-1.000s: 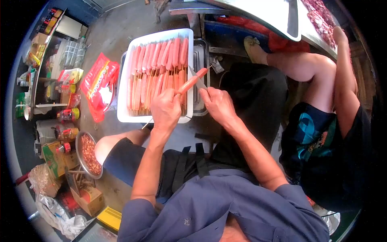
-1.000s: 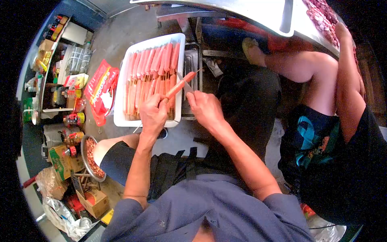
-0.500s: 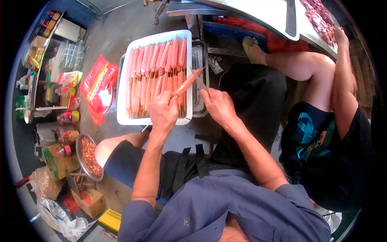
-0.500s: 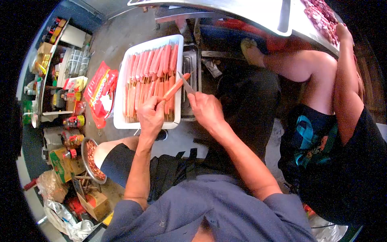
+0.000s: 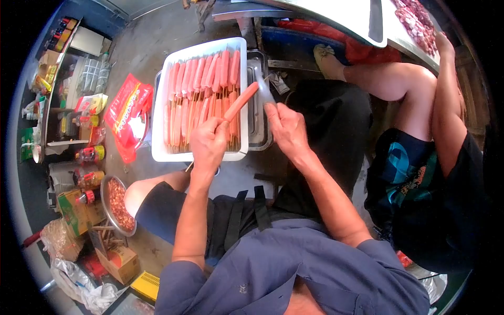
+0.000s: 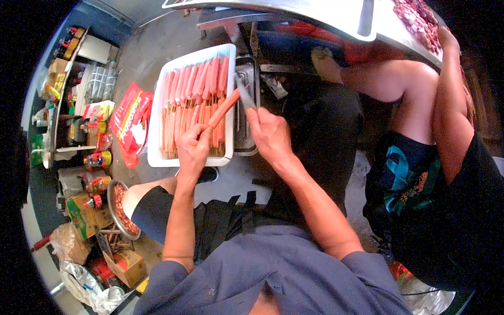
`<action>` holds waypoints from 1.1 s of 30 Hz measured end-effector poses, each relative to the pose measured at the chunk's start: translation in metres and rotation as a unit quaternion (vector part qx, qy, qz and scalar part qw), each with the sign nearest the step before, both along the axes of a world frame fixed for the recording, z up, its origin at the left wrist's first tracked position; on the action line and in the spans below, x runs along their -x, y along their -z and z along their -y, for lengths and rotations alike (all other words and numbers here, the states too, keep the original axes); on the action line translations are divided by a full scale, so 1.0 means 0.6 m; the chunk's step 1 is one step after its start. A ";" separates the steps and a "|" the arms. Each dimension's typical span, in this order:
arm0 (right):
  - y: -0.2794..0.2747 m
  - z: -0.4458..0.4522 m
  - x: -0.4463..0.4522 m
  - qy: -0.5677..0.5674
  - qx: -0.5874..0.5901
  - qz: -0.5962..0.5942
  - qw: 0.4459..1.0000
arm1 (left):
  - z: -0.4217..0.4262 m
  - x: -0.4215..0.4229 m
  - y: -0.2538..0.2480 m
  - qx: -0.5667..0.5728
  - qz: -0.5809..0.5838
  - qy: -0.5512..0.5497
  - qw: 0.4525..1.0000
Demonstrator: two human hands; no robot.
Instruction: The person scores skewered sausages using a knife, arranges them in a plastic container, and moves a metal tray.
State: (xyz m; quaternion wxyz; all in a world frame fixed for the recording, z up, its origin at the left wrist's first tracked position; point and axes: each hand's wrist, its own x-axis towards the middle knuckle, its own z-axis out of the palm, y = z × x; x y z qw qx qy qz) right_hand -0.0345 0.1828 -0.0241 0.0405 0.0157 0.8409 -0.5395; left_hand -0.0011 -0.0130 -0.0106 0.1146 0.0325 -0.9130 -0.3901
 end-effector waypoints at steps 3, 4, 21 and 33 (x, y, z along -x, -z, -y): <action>0.008 0.008 -0.015 -0.072 -0.024 -0.013 0.997 | -0.003 0.004 -0.005 -0.012 0.035 -0.015 0.999; 0.010 0.011 -0.020 -0.075 -0.024 -0.028 0.997 | -0.004 0.005 -0.003 -0.043 0.051 -0.017 0.998; 0.004 0.012 -0.019 -0.116 -0.099 -0.013 0.988 | -0.032 0.002 -0.006 -0.049 0.032 -0.002 0.998; -0.005 -0.001 -0.004 -0.119 -0.076 -0.004 0.990 | -0.027 -0.004 -0.013 -0.050 -0.001 0.013 0.999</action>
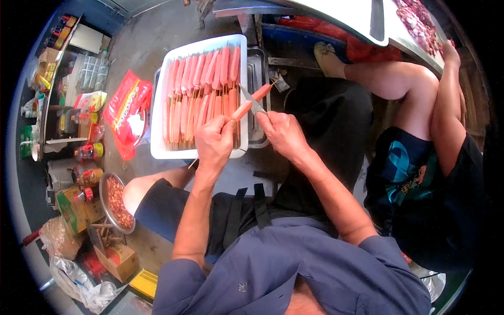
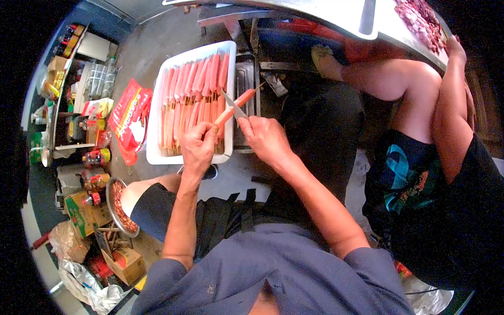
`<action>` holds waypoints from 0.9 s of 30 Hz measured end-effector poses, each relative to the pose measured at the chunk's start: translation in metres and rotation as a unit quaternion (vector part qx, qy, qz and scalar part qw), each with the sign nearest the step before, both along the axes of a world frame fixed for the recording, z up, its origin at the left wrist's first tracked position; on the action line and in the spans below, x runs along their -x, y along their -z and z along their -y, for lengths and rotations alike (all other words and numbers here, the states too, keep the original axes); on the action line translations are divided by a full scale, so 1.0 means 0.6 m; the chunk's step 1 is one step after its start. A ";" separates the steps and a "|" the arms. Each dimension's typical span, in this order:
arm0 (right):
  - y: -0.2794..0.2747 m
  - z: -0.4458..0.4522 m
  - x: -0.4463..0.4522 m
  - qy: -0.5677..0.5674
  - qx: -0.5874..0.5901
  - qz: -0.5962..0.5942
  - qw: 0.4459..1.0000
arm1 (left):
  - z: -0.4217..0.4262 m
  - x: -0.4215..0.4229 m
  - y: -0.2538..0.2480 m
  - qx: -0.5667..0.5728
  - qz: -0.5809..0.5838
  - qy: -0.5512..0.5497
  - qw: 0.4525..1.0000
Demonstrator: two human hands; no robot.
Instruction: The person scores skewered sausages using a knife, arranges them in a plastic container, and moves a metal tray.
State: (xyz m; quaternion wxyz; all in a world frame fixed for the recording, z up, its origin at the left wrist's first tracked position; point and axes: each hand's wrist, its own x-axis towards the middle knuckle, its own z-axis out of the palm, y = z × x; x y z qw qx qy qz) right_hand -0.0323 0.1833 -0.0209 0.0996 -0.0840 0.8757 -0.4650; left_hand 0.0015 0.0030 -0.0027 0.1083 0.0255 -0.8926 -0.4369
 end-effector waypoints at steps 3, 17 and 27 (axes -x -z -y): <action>0.009 0.002 -0.002 0.015 0.006 0.027 1.000 | 0.002 -0.001 0.007 -0.009 0.016 -0.006 1.000; 0.007 -0.004 -0.001 0.039 0.008 0.032 0.999 | 0.008 -0.001 0.013 -0.046 0.040 -0.001 0.998; 0.008 -0.003 0.002 0.057 -0.029 0.003 0.998 | 0.014 -0.008 0.025 -0.077 0.012 -0.009 0.997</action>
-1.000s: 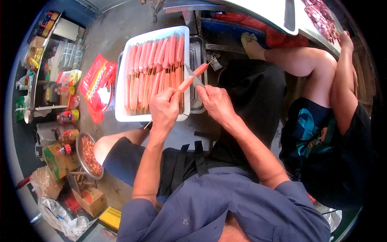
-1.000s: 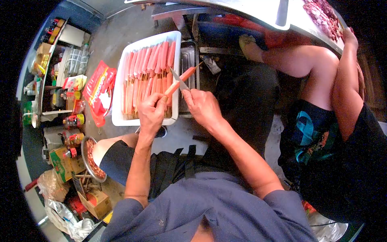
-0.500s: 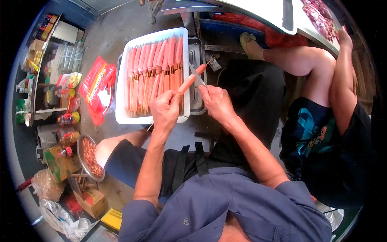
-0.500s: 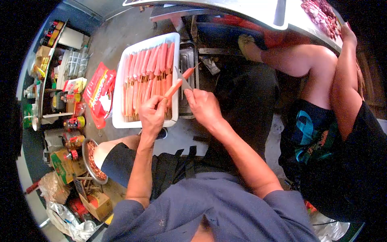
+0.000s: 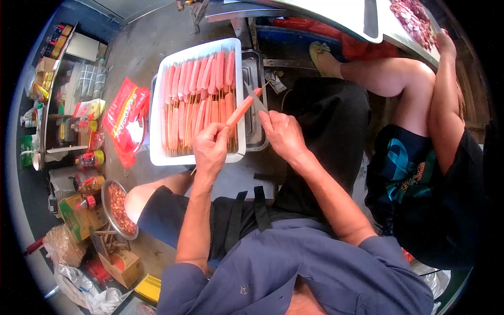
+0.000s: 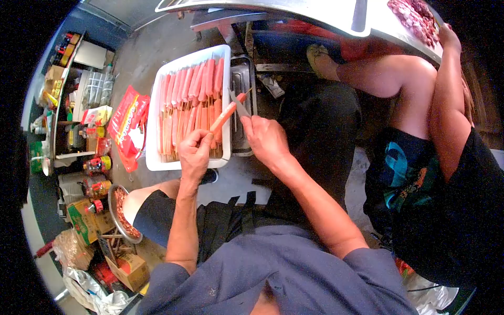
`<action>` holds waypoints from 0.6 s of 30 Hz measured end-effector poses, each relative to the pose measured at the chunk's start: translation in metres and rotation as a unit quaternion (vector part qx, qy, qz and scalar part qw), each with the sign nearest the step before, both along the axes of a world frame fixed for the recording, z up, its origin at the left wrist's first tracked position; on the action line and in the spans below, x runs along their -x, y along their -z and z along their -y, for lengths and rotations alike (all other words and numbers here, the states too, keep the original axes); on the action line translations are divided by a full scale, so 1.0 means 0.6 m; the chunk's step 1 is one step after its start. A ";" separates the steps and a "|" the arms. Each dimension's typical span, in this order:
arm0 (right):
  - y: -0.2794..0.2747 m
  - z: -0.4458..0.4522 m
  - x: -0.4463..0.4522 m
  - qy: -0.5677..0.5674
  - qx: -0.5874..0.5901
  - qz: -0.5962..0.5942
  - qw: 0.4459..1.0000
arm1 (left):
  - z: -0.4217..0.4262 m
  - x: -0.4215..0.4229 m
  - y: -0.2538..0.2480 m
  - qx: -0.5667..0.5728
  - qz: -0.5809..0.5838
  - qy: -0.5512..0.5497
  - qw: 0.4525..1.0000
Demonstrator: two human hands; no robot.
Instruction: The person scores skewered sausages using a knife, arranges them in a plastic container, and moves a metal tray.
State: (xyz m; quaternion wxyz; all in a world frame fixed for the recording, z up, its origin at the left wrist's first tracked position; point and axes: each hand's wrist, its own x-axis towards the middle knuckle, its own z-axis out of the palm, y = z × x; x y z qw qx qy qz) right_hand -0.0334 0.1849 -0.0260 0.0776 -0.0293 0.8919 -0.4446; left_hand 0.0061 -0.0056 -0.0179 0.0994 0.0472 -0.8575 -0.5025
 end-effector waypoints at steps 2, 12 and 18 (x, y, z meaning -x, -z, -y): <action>0.006 0.000 0.002 -0.009 0.007 -0.001 1.000 | 0.008 0.001 0.014 -0.026 0.044 0.016 0.999; -0.001 -0.002 0.003 0.082 0.088 -0.036 0.992 | 0.002 0.007 -0.017 0.126 -0.015 0.025 0.992; -0.002 0.012 -0.013 -0.039 0.055 -0.011 0.998 | 0.006 0.014 -0.010 -0.084 0.122 0.017 0.989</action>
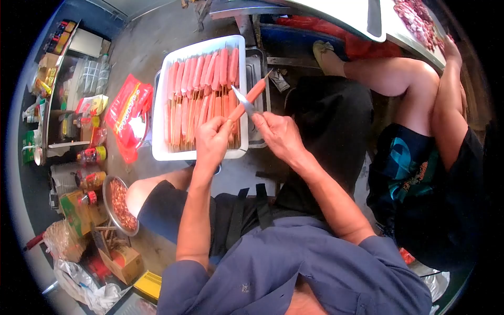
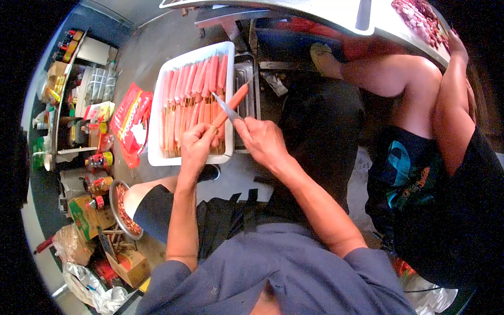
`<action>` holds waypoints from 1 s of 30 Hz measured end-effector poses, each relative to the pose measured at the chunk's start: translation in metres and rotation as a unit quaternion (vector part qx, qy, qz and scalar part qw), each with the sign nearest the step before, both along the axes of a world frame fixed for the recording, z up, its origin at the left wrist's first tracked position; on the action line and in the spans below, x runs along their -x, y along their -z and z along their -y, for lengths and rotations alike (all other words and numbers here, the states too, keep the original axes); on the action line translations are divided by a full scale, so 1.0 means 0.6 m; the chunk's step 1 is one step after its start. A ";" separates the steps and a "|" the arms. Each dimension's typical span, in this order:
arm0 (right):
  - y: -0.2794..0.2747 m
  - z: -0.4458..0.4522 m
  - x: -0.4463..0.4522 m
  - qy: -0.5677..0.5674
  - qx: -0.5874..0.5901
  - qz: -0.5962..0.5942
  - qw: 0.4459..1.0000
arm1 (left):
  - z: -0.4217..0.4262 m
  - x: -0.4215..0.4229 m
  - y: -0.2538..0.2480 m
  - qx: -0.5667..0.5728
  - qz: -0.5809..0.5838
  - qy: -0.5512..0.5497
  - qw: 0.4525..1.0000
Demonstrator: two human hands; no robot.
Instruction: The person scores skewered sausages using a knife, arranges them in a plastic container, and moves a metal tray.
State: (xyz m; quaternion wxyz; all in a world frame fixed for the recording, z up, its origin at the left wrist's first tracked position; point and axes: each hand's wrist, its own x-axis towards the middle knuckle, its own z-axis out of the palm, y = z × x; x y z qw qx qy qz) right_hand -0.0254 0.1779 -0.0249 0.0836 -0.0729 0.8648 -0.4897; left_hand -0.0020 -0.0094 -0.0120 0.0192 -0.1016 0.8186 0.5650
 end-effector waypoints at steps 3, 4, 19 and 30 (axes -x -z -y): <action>-0.003 0.001 0.000 0.000 -0.012 -0.018 1.000 | -0.001 -0.001 0.005 -0.024 0.031 -0.011 0.999; -0.003 0.002 0.000 0.014 -0.010 -0.025 1.000 | -0.003 -0.002 -0.002 -0.033 0.045 -0.006 0.998; -0.008 -0.005 0.004 0.070 0.012 -0.015 0.997 | -0.014 -0.002 -0.001 -0.149 0.082 0.016 0.985; -0.003 -0.003 0.003 0.037 -0.025 -0.012 0.999 | -0.006 0.001 0.006 -0.103 0.070 0.024 0.992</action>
